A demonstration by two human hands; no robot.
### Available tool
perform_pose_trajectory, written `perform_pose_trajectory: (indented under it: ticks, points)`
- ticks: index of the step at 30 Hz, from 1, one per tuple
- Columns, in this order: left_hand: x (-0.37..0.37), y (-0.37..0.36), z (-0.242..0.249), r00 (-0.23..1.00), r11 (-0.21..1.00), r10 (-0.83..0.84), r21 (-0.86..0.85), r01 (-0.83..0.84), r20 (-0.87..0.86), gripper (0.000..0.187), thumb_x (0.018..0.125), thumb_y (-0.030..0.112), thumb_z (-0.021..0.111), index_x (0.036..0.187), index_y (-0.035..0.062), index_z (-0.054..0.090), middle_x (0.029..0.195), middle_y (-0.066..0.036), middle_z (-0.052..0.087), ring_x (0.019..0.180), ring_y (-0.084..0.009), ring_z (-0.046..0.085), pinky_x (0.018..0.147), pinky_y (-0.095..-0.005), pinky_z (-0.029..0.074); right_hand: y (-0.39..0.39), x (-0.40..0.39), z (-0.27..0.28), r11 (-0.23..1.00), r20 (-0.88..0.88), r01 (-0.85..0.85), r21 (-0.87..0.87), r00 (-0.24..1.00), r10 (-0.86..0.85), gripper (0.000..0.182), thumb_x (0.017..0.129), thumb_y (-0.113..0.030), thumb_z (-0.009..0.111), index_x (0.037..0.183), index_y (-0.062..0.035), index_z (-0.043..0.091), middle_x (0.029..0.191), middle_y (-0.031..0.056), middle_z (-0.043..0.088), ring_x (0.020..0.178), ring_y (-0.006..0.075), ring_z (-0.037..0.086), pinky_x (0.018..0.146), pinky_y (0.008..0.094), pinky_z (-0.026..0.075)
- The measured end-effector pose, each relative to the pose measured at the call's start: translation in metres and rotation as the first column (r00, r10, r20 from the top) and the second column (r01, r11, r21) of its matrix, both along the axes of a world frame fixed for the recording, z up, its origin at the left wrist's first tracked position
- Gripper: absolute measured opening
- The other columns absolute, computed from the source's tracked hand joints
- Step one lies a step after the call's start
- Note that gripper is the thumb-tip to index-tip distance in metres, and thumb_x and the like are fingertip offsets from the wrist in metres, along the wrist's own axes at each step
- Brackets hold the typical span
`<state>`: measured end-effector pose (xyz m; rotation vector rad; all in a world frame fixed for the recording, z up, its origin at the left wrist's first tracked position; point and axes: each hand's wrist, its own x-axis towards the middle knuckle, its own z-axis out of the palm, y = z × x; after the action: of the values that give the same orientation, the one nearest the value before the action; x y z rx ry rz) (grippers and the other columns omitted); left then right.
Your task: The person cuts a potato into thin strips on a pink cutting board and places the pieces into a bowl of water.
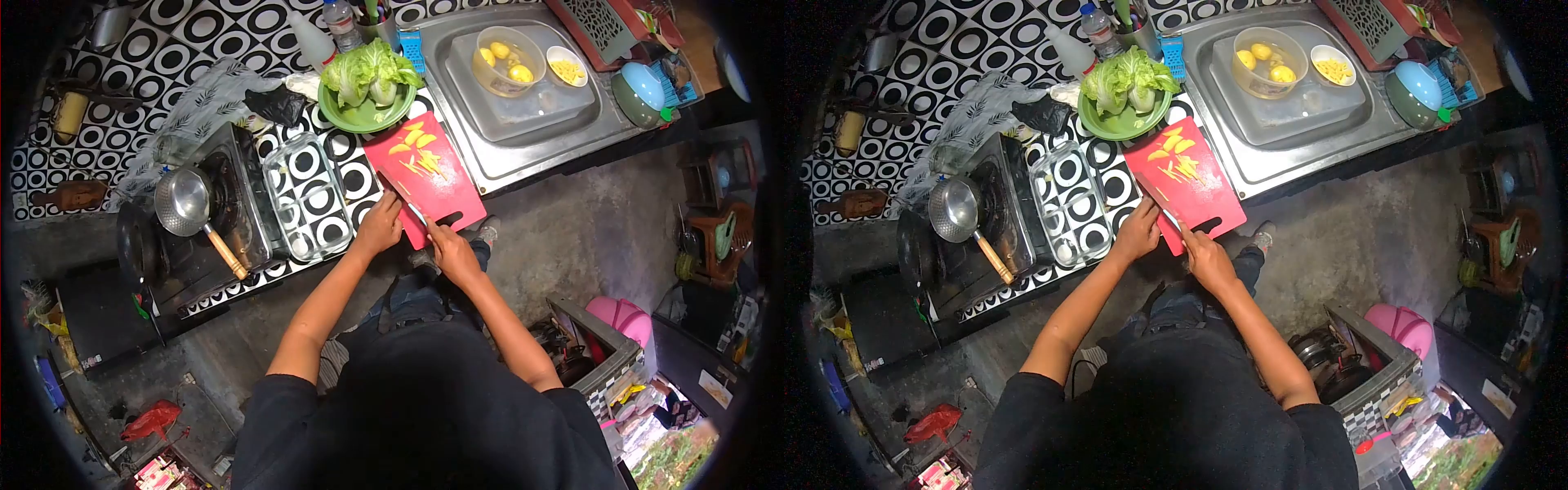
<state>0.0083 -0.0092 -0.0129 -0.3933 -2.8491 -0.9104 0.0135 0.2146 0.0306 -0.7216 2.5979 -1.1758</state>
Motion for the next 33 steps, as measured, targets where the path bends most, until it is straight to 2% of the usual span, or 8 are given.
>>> perform_pose_trajectory:
  ticks: [10, 16, 22, 25, 33]
  points:
    - [0.001, -0.001, -0.002, 1.000, 1.000, 0.005, -0.022, -0.005, -0.017, 0.048, 0.075, 0.000, 0.060, 0.123, -0.0082, 0.058, 0.133, -0.027, 0.055, 0.127, -0.0415, 0.054, 0.103, -0.0440, 0.049, 0.002, -0.005, -0.004, 0.999, 0.088, 0.002, 0.051, 0.996, -0.007, 0.047, 0.095, -0.003, 0.054, 0.141, -0.0024, 0.047, 0.091, 0.0229, 0.063, 0.081, 0.0434, 0.063, 0.071, 0.0503, 0.051]
    - [0.000, -0.001, -0.002, 1.000, 1.000, 0.002, -0.013, -0.002, -0.014, 0.052, 0.075, 0.000, 0.059, 0.127, -0.0078, 0.057, 0.136, -0.026, 0.054, 0.131, -0.0402, 0.052, 0.106, -0.0432, 0.047, -0.001, -0.009, -0.001, 1.000, 0.141, -0.008, 0.016, 0.990, 0.006, 0.043, 0.095, -0.003, 0.050, 0.138, 0.0017, 0.043, 0.096, 0.0296, 0.065, 0.087, 0.0483, 0.064, 0.073, 0.0544, 0.050]
    - [0.000, 0.000, 0.001, 0.999, 1.000, -0.003, -0.024, 0.002, -0.036, 0.057, 0.075, -0.001, 0.058, 0.132, -0.0068, 0.055, 0.138, -0.026, 0.053, 0.132, -0.0393, 0.051, 0.107, -0.0428, 0.047, -0.002, -0.017, 0.001, 0.997, 0.270, -0.024, 0.076, 0.963, 0.002, 0.020, 0.101, -0.013, 0.048, 0.114, 0.0016, 0.044, 0.084, 0.0334, 0.063, 0.082, 0.0525, 0.062, 0.071, 0.0584, 0.047]
    - [0.000, -0.001, 0.002, 0.999, 0.999, -0.012, -0.038, 0.011, -0.033, 0.057, 0.076, 0.000, 0.058, 0.132, -0.0063, 0.055, 0.137, -0.025, 0.054, 0.131, -0.0392, 0.052, 0.106, -0.0428, 0.048, -0.002, -0.022, 0.006, 0.996, 0.321, -0.038, 0.087, 0.947, 0.008, 0.022, 0.104, -0.020, 0.046, 0.106, 0.0019, 0.043, 0.081, 0.0350, 0.061, 0.081, 0.0535, 0.061, 0.069, 0.0600, 0.045]
    - [-0.002, -0.002, -0.002, 1.000, 1.000, -0.006, -0.030, 0.005, -0.002, 0.049, 0.076, 0.002, 0.058, 0.124, -0.0064, 0.058, 0.134, -0.025, 0.055, 0.127, -0.0412, 0.054, 0.103, -0.0442, 0.049, -0.006, -0.022, 0.007, 0.991, 0.320, -0.083, 0.106, 0.946, 0.046, 0.026, 0.105, -0.022, 0.043, 0.100, 0.0040, 0.042, 0.078, 0.0348, 0.061, 0.078, 0.0539, 0.060, 0.069, 0.0605, 0.044]
